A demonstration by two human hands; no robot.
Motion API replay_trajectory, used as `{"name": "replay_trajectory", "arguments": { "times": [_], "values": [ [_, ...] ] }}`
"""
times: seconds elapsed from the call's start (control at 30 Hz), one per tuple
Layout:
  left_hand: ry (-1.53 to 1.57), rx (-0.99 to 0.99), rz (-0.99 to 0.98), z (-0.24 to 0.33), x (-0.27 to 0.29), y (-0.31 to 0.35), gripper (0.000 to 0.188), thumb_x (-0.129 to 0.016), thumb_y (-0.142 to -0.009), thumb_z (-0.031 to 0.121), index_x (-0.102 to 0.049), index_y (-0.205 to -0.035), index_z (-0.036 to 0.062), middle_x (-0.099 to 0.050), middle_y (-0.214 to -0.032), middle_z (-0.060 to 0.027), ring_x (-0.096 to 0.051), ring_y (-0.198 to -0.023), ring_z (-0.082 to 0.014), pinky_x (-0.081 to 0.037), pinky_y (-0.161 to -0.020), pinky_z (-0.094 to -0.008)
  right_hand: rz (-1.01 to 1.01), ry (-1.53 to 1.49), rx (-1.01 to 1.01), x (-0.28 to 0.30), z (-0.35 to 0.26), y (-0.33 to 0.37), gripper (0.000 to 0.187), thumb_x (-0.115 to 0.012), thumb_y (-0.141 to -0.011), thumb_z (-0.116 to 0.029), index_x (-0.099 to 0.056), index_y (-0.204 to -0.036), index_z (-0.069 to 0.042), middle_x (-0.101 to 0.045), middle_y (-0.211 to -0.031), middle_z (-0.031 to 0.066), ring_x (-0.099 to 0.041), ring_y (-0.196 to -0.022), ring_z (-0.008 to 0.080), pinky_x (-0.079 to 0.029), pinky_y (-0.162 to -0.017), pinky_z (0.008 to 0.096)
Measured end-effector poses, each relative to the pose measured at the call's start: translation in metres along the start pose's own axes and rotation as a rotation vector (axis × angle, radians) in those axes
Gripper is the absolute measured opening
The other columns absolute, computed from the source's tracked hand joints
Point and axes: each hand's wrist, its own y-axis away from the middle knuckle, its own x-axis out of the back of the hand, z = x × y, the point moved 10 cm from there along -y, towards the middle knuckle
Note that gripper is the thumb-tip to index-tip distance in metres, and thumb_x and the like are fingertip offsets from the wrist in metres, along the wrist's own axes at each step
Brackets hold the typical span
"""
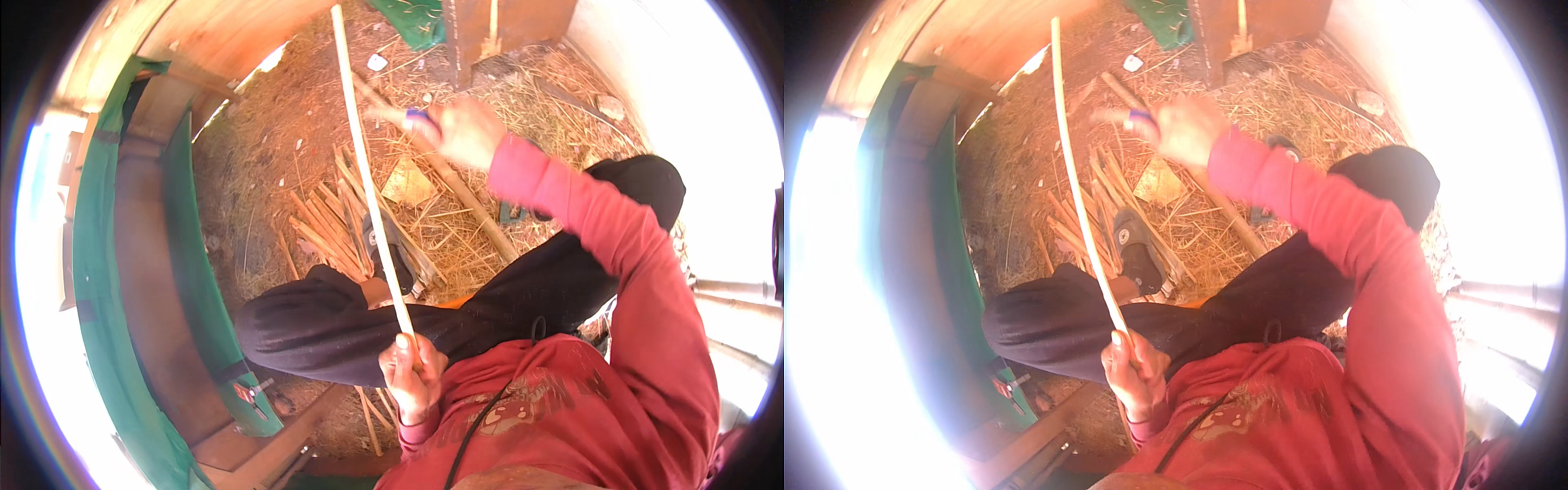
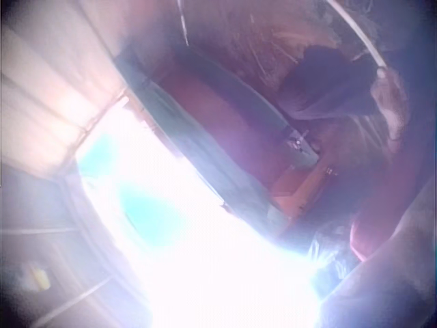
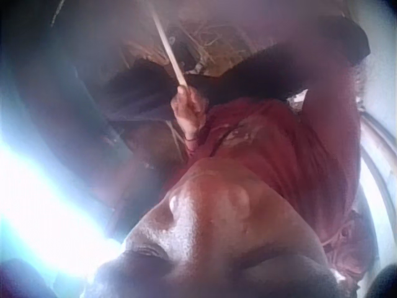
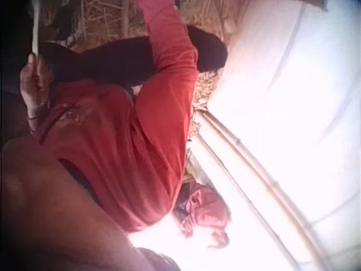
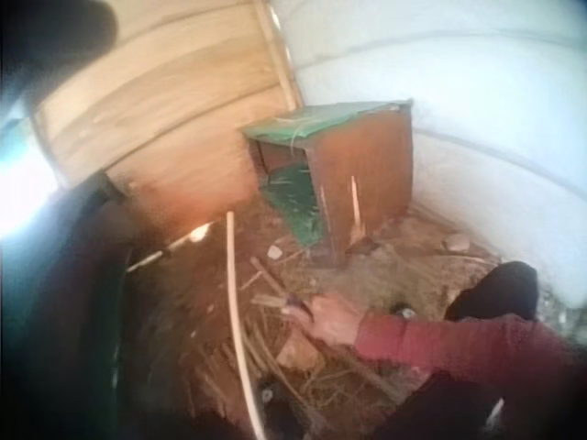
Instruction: The person sits on the ground and uses a small axe to sharpen a thin wooden stick. They hold the stick vertically in their left hand and repeatedly strike it with the axe in their right hand to create a pointed tip. The person rotates the stick occasionally to ensure even sharpening.
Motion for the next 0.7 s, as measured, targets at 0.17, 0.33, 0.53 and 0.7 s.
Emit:
{"name": "replay_trajectory", "arguments": {
  "times": [0.17, 0.33, 0.53, 0.7],
  "values": [
    [0.057, 0.024, 0.081, -0.001, 0.012, -0.017, 0.042, -0.043, -0.101, 0.032, -0.046, -0.071, 0.0029, -0.027, -0.045, 0.0039, -0.017, -0.035, -0.0041, -0.012, -0.036, -0.0237, 0.163, -0.183, -0.044, 0.042, 0.007, -0.006, 0.045, -0.045, -0.098, -0.040, -0.059, -0.076, -0.003, -0.048, -0.047, 0.0127, -0.050, -0.038, 0.0261, -0.036, -0.038, 0.0404],
    [-0.031, 0.013, 0.058, 0.000, 0.010, -0.021, 0.042, -0.042, -0.102, 0.031, -0.047, -0.071, 0.0026, -0.027, -0.045, 0.0041, -0.018, -0.036, -0.0037, -0.013, -0.036, -0.0226, -0.108, -0.231, 0.245, 0.021, -0.057, 0.033, 0.036, -0.059, -0.090, -0.040, -0.058, -0.076, -0.007, -0.048, -0.049, 0.0117, -0.052, -0.041, 0.0306, -0.037, -0.041, 0.0422],
    [-0.170, -0.037, 0.026, 0.000, 0.001, -0.014, 0.043, -0.042, -0.102, 0.030, -0.047, -0.070, 0.0015, -0.028, -0.044, 0.0042, -0.021, -0.036, -0.0034, -0.014, -0.035, -0.0222, -0.032, -0.160, 0.275, 0.015, -0.053, 0.033, 0.039, -0.057, -0.091, -0.042, -0.059, -0.075, -0.007, -0.048, -0.048, 0.0117, -0.051, -0.038, 0.0279, -0.038, -0.038, 0.0406],
    [-0.136, 0.043, -0.014, -0.018, 0.006, 0.002, 0.043, -0.044, -0.101, 0.031, -0.047, -0.070, 0.0016, -0.030, -0.046, 0.0045, -0.020, -0.035, -0.0028, -0.014, -0.036, -0.0209, 0.189, -0.039, -0.094, 0.049, 0.034, -0.016, 0.047, -0.045, -0.097, -0.044, -0.061, -0.073, -0.007, -0.046, -0.045, 0.0104, -0.047, -0.035, 0.0231, -0.036, -0.036, 0.0393]
  ]
}}
